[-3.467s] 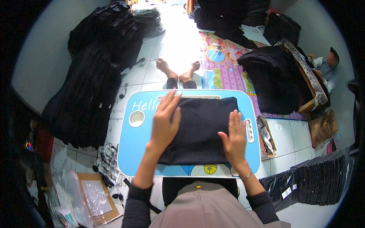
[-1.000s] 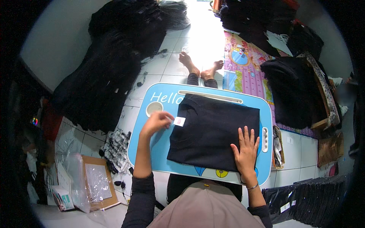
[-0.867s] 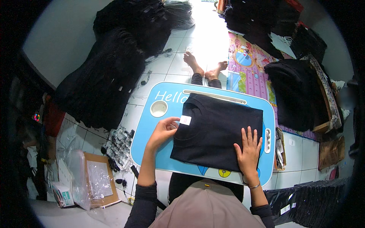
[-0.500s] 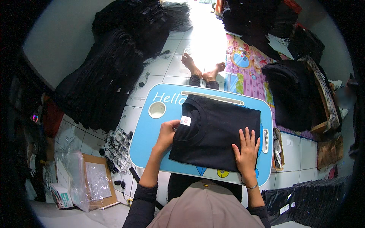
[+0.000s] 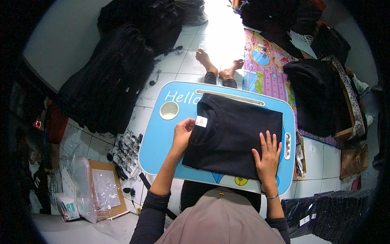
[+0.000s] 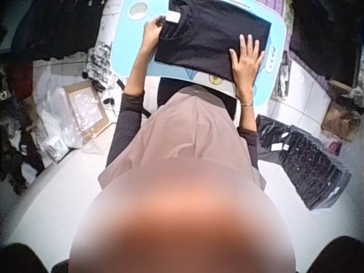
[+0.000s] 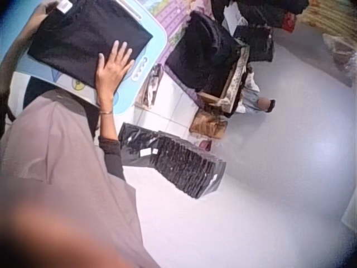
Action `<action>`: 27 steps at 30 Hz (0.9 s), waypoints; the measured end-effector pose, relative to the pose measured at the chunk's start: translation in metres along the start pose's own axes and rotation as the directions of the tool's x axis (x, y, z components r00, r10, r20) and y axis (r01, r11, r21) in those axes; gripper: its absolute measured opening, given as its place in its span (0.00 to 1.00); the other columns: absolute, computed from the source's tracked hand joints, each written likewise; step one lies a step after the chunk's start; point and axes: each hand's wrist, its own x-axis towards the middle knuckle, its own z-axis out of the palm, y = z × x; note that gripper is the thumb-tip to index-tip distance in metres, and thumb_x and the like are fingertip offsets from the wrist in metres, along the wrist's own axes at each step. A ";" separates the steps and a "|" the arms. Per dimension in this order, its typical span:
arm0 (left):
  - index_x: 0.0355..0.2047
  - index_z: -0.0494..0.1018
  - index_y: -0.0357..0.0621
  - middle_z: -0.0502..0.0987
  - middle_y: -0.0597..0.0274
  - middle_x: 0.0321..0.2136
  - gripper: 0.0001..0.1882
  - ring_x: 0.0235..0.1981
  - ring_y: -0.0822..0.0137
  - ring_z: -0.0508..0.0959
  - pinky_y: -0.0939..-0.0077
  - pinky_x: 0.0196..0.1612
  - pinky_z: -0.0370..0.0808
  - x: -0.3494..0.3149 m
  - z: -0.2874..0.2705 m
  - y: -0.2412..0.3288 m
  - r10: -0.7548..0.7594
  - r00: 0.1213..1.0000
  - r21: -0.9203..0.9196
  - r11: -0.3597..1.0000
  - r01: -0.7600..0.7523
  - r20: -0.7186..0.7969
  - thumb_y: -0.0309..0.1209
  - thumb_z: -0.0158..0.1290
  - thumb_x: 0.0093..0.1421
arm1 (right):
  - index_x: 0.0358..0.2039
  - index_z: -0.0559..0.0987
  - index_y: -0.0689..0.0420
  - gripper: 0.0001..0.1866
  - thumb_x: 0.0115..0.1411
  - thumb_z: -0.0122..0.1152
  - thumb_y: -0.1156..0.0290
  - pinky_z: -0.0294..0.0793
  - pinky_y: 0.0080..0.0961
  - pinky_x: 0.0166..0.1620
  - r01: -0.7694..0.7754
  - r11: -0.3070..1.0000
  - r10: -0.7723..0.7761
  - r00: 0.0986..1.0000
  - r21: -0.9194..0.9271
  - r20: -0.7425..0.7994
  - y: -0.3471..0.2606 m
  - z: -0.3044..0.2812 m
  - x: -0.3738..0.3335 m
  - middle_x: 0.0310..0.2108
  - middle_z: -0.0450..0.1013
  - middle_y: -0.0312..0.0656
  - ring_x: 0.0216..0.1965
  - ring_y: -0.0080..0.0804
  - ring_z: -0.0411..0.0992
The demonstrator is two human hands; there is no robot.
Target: The person folds a black t-shirt on a small blue folding board, places it into a clear plastic bag, and sets the packaged item aside. The person repeats this process with additional shirts, folding each one and bagging it individually.
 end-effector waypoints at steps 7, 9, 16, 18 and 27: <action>0.40 0.67 0.39 0.73 0.68 0.24 0.13 0.25 0.77 0.72 0.82 0.34 0.71 0.000 -0.009 0.017 0.326 0.833 0.185 0.945 -0.270 -0.448 0.23 0.57 0.57 | 0.65 0.62 0.46 0.32 0.62 0.55 0.56 0.35 0.50 0.69 -0.006 1.000 0.006 1.000 -0.002 0.008 0.000 0.001 -0.001 0.69 0.52 0.39 0.70 0.43 0.45; 0.46 0.65 0.41 0.75 0.67 0.26 0.20 0.28 0.78 0.73 0.84 0.33 0.70 -0.003 -0.010 0.018 0.264 0.906 0.317 0.935 -0.157 -0.331 0.20 0.58 0.55 | 0.65 0.62 0.46 0.32 0.62 0.55 0.56 0.36 0.50 0.69 -0.002 1.000 0.002 1.000 -0.008 0.007 0.000 0.001 0.000 0.69 0.52 0.39 0.70 0.43 0.45; 0.43 0.72 0.42 0.78 0.61 0.29 0.18 0.29 0.73 0.76 0.78 0.31 0.70 0.003 -0.014 0.033 0.263 0.882 0.235 0.955 -0.180 -0.392 0.18 0.59 0.51 | 0.65 0.62 0.46 0.32 0.62 0.55 0.56 0.35 0.50 0.69 0.003 1.000 -0.003 1.000 0.001 0.000 0.001 -0.001 0.000 0.69 0.52 0.39 0.70 0.43 0.45; 0.40 0.73 0.43 0.77 0.61 0.29 0.15 0.30 0.68 0.76 0.75 0.32 0.71 0.001 -0.009 0.045 0.666 0.712 0.624 0.658 -0.421 -0.221 0.19 0.58 0.51 | 0.65 0.62 0.46 0.31 0.62 0.55 0.56 0.35 0.50 0.69 0.011 1.000 -0.011 1.000 0.000 -0.010 0.001 0.001 -0.001 0.69 0.52 0.39 0.70 0.43 0.45; 0.47 0.73 0.45 0.72 0.53 0.52 0.16 0.50 0.63 0.77 0.74 0.49 0.78 -0.050 0.054 0.067 0.633 0.246 0.358 -0.053 -0.932 0.734 0.26 0.53 0.58 | 0.58 0.71 0.53 0.24 0.62 0.58 0.64 0.46 0.50 0.67 -0.110 0.990 0.106 0.993 0.090 0.048 -0.007 -0.017 0.010 0.62 0.64 0.44 0.65 0.46 0.56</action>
